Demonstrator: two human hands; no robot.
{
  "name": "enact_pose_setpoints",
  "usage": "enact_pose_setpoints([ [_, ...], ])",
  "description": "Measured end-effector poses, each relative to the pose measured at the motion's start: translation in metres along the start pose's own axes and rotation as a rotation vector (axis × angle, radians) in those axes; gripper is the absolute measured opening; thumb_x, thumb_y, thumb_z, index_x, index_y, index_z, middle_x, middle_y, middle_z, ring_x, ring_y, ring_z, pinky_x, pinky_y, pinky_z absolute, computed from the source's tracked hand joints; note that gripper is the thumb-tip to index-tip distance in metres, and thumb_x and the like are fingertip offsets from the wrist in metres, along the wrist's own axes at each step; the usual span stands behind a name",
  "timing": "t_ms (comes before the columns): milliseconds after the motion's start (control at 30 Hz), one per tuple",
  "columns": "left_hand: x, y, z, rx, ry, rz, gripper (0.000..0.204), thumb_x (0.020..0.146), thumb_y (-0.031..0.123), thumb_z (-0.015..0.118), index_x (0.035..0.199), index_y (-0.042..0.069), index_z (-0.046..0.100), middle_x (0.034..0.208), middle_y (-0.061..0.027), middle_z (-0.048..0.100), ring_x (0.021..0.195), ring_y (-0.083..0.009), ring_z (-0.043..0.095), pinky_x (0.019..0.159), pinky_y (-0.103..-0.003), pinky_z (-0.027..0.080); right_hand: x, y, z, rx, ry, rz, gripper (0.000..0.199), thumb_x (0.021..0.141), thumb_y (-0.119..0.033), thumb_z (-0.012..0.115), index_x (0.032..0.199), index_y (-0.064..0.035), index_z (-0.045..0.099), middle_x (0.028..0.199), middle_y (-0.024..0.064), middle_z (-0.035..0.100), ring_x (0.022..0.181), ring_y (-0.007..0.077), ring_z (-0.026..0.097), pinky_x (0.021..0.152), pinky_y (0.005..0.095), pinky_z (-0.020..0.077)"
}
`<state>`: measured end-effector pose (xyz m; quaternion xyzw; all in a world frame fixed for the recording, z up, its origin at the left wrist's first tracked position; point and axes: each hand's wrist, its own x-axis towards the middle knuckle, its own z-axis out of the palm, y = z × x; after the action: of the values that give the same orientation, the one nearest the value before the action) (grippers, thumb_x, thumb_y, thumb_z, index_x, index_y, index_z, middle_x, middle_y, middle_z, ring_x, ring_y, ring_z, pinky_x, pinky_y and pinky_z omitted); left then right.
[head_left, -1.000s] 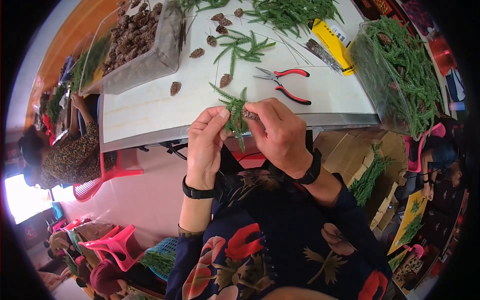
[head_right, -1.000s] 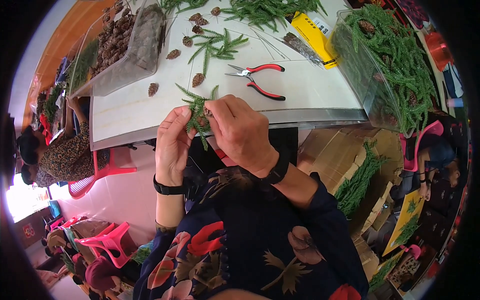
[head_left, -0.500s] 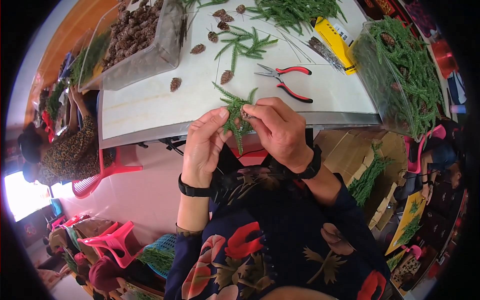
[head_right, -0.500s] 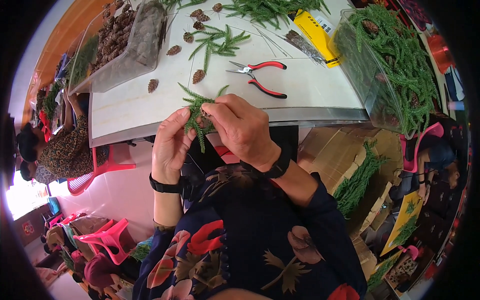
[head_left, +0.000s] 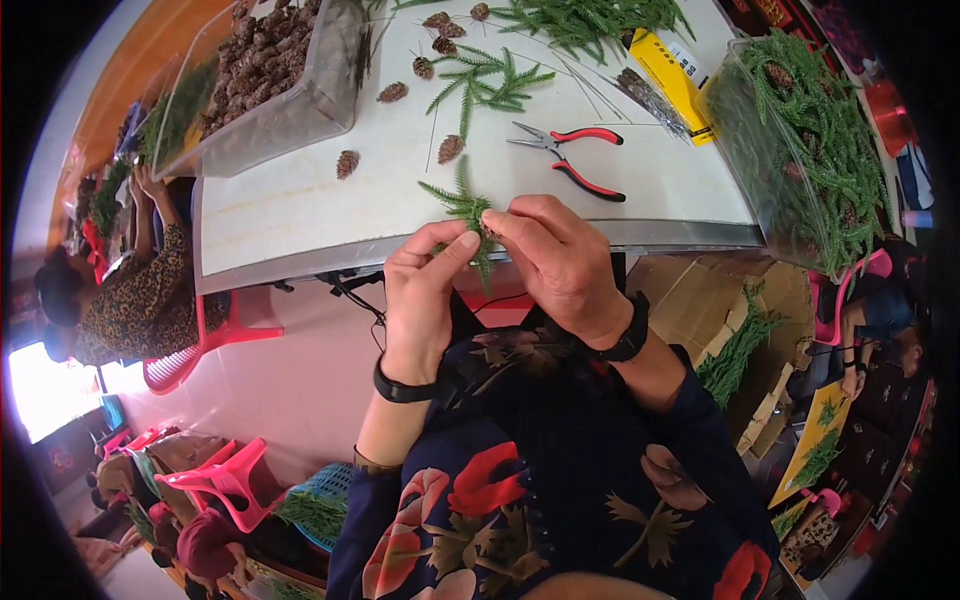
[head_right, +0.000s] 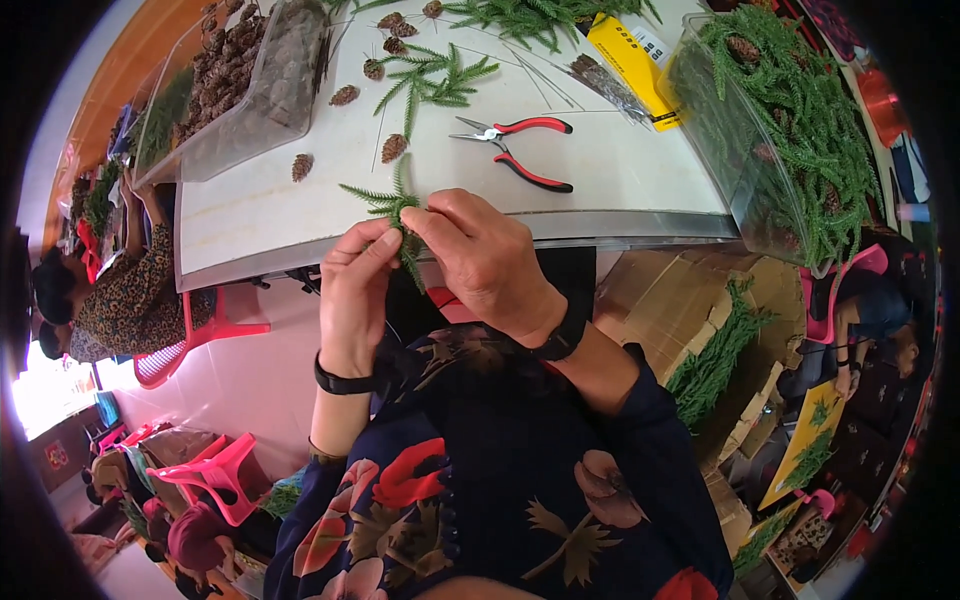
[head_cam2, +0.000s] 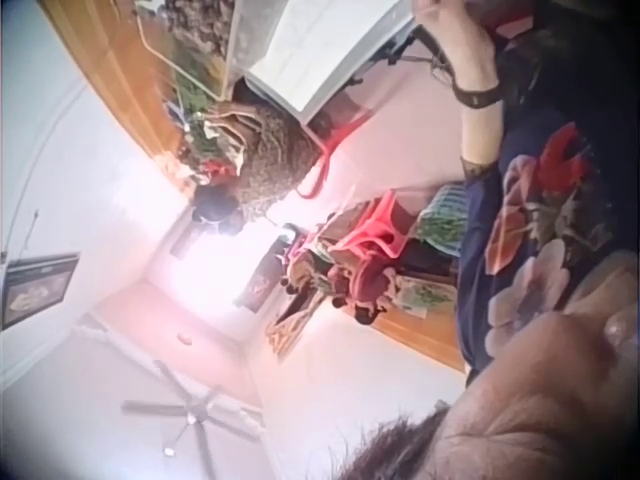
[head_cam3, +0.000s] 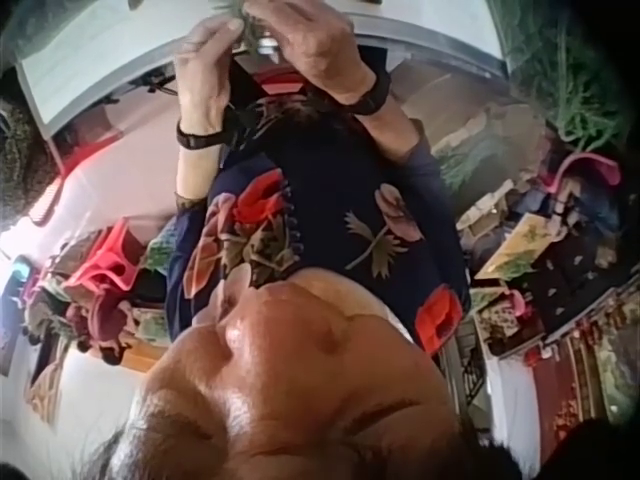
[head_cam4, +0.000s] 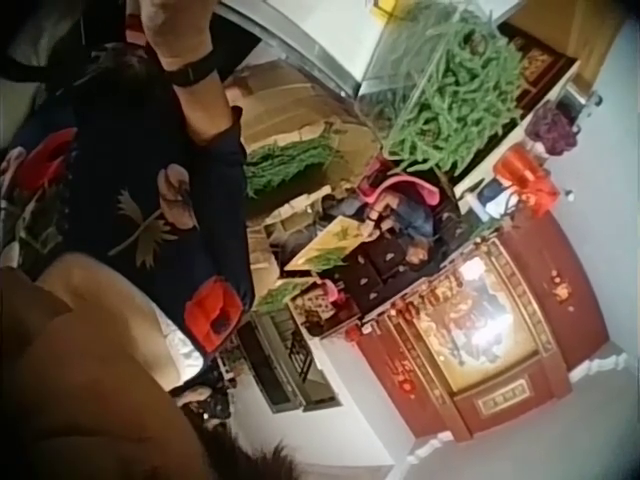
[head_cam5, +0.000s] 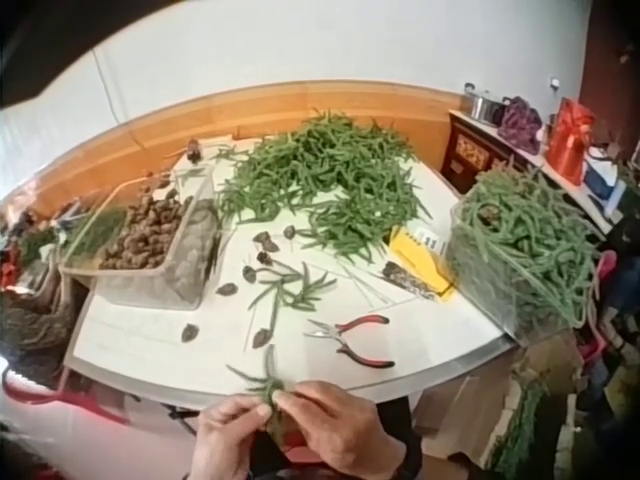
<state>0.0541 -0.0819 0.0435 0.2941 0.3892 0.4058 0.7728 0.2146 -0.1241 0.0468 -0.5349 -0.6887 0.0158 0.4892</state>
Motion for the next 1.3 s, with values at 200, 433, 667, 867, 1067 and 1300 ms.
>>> enact_pose_setpoints([
  [200, -0.01, -0.005, 0.018, 0.235, 0.114, 0.26, 0.007, 0.089, 0.004, 0.068, 0.094, -0.001, 0.069, 0.084, 0.0007, 0.065, 0.073, -0.003, 0.052, 0.064, -0.019, 0.043, -0.003, -0.008, -0.002, 0.025, -0.002, 0.031, 0.035, 0.074, 0.011, 0.07, 0.106, -0.0025, 0.068, 0.09, 0.0095, 0.063, 0.071, 0.0241, 0.065, 0.059, 0.0307, 0.0525],
  [433, -0.008, -0.012, 0.015, 0.519, 0.164, 0.417, 0.005, 0.086, 0.004, 0.069, 0.086, -0.001, 0.067, 0.077, 0.0006, 0.061, 0.068, -0.0055, 0.051, 0.059, -0.022, 0.042, -0.022, -0.009, 0.007, 0.158, 0.045, 0.165, 0.035, 0.074, 0.011, 0.071, 0.107, -0.0014, 0.067, 0.092, 0.0103, 0.065, 0.077, 0.0206, 0.066, 0.061, 0.0299, 0.0542],
  [667, 0.0, -0.018, 0.01, 0.848, 0.181, 0.701, 0.006, 0.08, 0.001, 0.071, 0.084, 0.0, 0.067, 0.077, -0.0064, 0.061, 0.067, -0.0146, 0.055, 0.06, -0.026, 0.043, -0.017, -0.005, -0.004, 0.378, -0.074, 0.387, 0.031, 0.079, 0.002, 0.073, 0.108, -0.0006, 0.065, 0.094, 0.0057, 0.065, 0.072, 0.0127, 0.062, 0.062, 0.0236, 0.0509],
  [867, -0.004, -0.014, 0.016, 1.027, 0.058, 0.871, 0.009, 0.077, 0.0, 0.072, 0.083, 0.0, 0.067, 0.078, -0.0083, 0.062, 0.069, -0.0218, 0.058, 0.062, -0.031, 0.046, 0.01, 0.004, -0.011, 0.723, -0.224, 0.612, 0.024, 0.088, -0.009, 0.07, 0.11, -0.0014, 0.065, 0.089, -0.0021, 0.064, 0.065, 0.0027, 0.05, 0.06, 0.0172, 0.0416],
  [1067, -0.005, -0.012, 0.014, 0.983, 0.07, 0.806, 0.01, 0.077, 0.0, 0.072, 0.086, 0.001, 0.069, 0.077, -0.0077, 0.062, 0.069, -0.0207, 0.058, 0.061, -0.031, 0.046, -0.001, 0.012, -0.002, 0.869, -0.149, 0.782, 0.019, 0.091, -0.009, 0.068, 0.108, -0.0023, 0.067, 0.079, -0.0039, 0.062, 0.063, 0.0008, 0.047, 0.056, 0.0173, 0.0382],
  [1300, -0.007, -0.01, 0.014, 0.868, 0.08, 0.592, 0.01, 0.081, 0.001, 0.071, 0.09, 0.001, 0.072, 0.076, -0.0038, 0.061, 0.067, -0.0111, 0.054, 0.059, -0.025, 0.041, -0.013, 0.012, -0.008, 0.884, -0.176, 0.819, 0.013, 0.092, -0.009, 0.067, 0.102, -0.0022, 0.068, 0.074, -0.0054, 0.059, 0.062, 0.0006, 0.047, 0.055, 0.0175, 0.0371],
])
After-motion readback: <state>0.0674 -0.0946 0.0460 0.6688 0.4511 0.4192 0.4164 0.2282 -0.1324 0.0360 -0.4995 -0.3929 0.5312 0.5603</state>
